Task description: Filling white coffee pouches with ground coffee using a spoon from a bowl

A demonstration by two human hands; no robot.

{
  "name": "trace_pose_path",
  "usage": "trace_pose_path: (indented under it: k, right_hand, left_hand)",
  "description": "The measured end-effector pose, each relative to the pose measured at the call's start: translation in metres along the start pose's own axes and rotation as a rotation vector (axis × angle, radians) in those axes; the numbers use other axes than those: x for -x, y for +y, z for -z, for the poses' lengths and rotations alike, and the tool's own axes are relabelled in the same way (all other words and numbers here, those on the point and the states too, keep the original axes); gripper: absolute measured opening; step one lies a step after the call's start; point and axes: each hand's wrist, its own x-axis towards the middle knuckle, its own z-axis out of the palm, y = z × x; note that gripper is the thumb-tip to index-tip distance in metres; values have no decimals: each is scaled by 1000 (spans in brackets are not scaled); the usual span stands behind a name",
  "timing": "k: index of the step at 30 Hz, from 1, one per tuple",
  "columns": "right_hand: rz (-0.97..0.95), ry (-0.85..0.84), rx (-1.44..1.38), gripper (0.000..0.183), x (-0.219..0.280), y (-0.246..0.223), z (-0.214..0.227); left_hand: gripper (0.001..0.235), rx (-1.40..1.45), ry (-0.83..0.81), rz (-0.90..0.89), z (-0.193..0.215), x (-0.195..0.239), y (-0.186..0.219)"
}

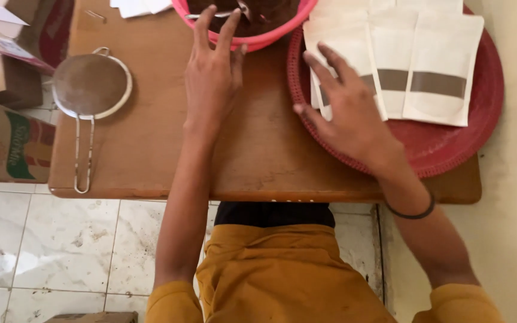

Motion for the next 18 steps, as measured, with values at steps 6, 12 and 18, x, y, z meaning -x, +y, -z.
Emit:
trace_pose_path:
  k: [6, 12, 18]
  right_hand:
    - [-20, -47, -94, 74, -11, -15, -29]
    - [-38, -64, -78, 75, -14, -25, -29]
    - [48, -13, -25, 76, -2, -33, -36]
  left_hand:
    - [25, 52, -49, -4, 7, -6, -4]
    - [17, 56, 5, -71, 29, 14, 2]
    - [17, -4, 3, -90, 70, 54, 26]
